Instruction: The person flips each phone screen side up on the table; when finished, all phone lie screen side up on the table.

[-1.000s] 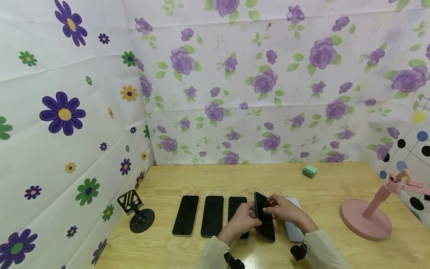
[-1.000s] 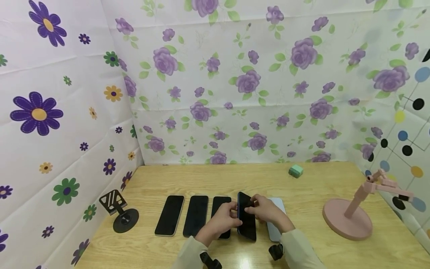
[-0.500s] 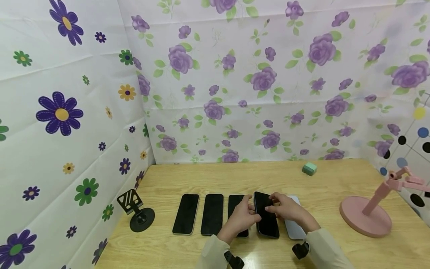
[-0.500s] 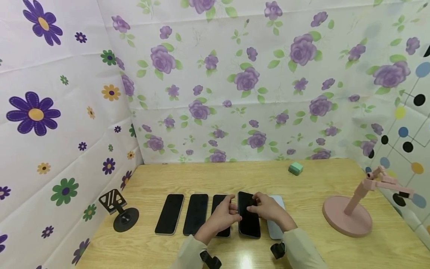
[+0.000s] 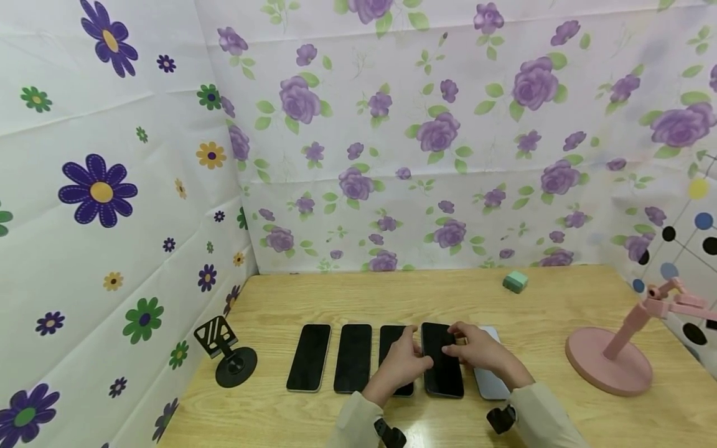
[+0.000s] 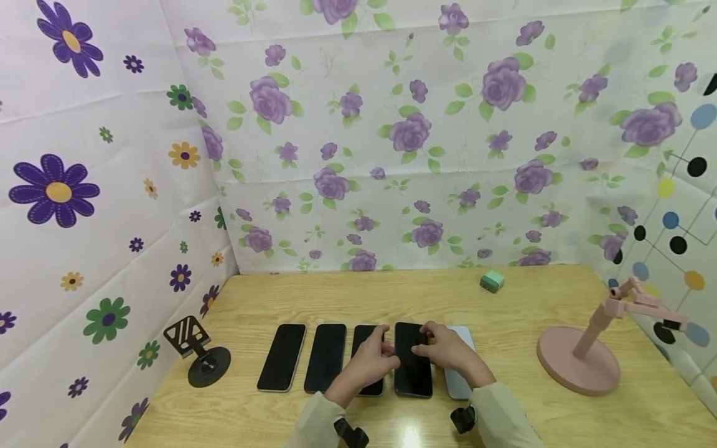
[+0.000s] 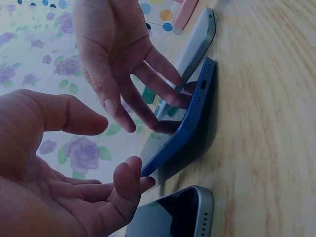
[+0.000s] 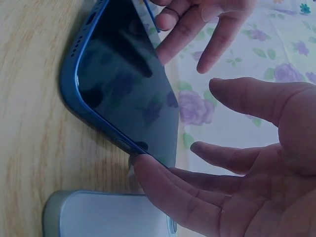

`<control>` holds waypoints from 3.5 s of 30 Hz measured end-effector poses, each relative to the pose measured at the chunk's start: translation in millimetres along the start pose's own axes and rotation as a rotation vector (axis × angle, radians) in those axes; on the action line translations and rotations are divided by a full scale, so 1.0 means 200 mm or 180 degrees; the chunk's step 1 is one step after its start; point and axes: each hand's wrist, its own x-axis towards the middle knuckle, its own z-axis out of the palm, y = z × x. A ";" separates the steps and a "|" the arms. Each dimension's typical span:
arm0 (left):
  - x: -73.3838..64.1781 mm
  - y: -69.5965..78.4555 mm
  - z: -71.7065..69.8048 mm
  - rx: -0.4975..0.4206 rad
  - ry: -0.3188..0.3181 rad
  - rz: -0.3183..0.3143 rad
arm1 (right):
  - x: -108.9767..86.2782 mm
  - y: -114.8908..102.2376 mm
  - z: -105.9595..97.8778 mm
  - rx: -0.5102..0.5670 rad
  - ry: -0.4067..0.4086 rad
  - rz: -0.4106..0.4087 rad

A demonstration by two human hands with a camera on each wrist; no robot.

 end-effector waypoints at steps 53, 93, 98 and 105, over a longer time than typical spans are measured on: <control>0.10 0.13 0.17 -0.0353 0.0061 0.0324 | 0.01 0.09 -0.24 -0.0376 0.0502 -0.0799; 0.14 0.22 0.53 0.1226 -0.0498 0.0171 | 0.10 0.26 -0.36 -0.0733 0.0180 -0.0313; 0.15 0.22 0.53 0.1355 -0.0549 0.0189 | 0.11 0.26 -0.36 -0.0726 0.0127 -0.0260; 0.15 0.20 0.53 0.1463 -0.0545 0.0206 | 0.12 0.26 -0.36 -0.0825 0.0152 -0.0244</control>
